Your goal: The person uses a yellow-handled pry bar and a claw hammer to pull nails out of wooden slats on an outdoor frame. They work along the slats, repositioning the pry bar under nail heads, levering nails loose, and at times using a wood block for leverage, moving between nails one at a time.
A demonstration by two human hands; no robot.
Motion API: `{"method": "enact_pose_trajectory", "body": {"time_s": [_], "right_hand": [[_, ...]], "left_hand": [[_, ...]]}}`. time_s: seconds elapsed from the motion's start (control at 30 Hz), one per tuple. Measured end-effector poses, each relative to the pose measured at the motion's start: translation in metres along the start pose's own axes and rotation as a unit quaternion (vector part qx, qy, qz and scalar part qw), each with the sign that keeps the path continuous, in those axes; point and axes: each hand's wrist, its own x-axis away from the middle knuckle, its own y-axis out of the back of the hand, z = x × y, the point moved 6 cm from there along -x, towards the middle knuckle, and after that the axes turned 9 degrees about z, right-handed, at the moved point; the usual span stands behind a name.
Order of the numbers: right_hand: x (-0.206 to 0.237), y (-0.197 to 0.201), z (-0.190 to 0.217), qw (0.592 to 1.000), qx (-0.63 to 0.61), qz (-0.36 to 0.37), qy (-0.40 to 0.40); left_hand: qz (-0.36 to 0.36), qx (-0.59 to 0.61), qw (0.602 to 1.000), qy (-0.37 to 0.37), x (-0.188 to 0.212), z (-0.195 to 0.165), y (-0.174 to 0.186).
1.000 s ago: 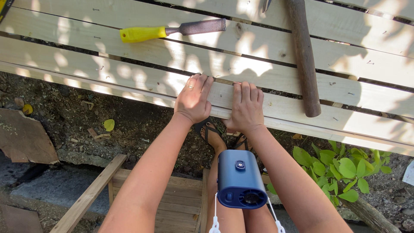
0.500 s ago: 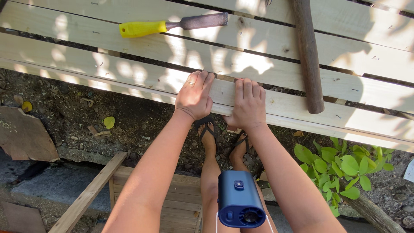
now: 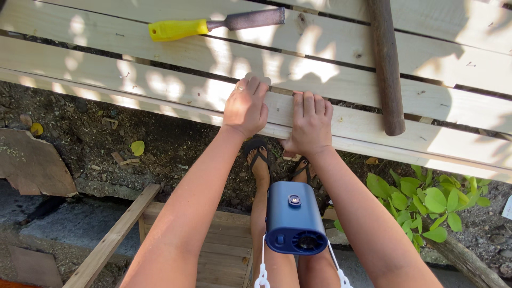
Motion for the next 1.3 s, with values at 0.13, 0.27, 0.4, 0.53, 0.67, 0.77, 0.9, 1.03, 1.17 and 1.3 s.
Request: {"method": "enact_pose_trajectory", "body": {"time_s": [0.13,0.27,0.4,0.53,0.67,0.77,0.9,1.03,1.17,1.3], "right_hand": [[-0.002,0.000,-0.002,1.000,-0.007,0.018,-0.007],[-0.001,-0.001,-0.003,1.000,-0.013,0.012,-0.005],[0.002,-0.003,-0.003,1.000,-0.015,0.007,-0.002],[0.005,-0.006,-0.003,0.999,-0.024,0.032,-0.012],[0.005,-0.002,-0.001,1.000,-0.021,0.008,-0.005],[0.003,-0.002,-0.002,1.000,-0.007,0.003,-0.006],[0.003,-0.004,-0.003,1.000,-0.009,0.005,-0.008],[0.003,-0.005,-0.002,1.000,-0.026,0.008,0.001],[0.003,-0.005,-0.002,1.000,-0.002,-0.001,0.000],[0.003,-0.008,-0.003,1.000,0.001,0.011,-0.002]], "left_hand": [[-0.066,0.059,0.992,0.090,-0.012,0.022,0.005],[-0.157,-0.041,0.986,0.027,-0.032,0.024,0.019],[-0.180,-0.106,0.978,0.019,-0.046,0.015,0.012],[-0.168,-0.135,0.977,-0.006,-0.048,0.011,0.002],[-0.152,-0.043,0.987,-0.020,-0.033,0.013,0.003],[-0.060,0.026,0.998,0.003,-0.007,0.008,0.001],[-0.062,-0.014,0.998,-0.001,0.030,-0.009,0.005],[-0.063,-0.028,0.998,-0.015,0.022,-0.010,0.003],[-0.053,-0.012,0.998,0.015,0.020,-0.009,0.002],[-0.046,-0.052,0.998,0.011,0.018,-0.011,0.003]]}}
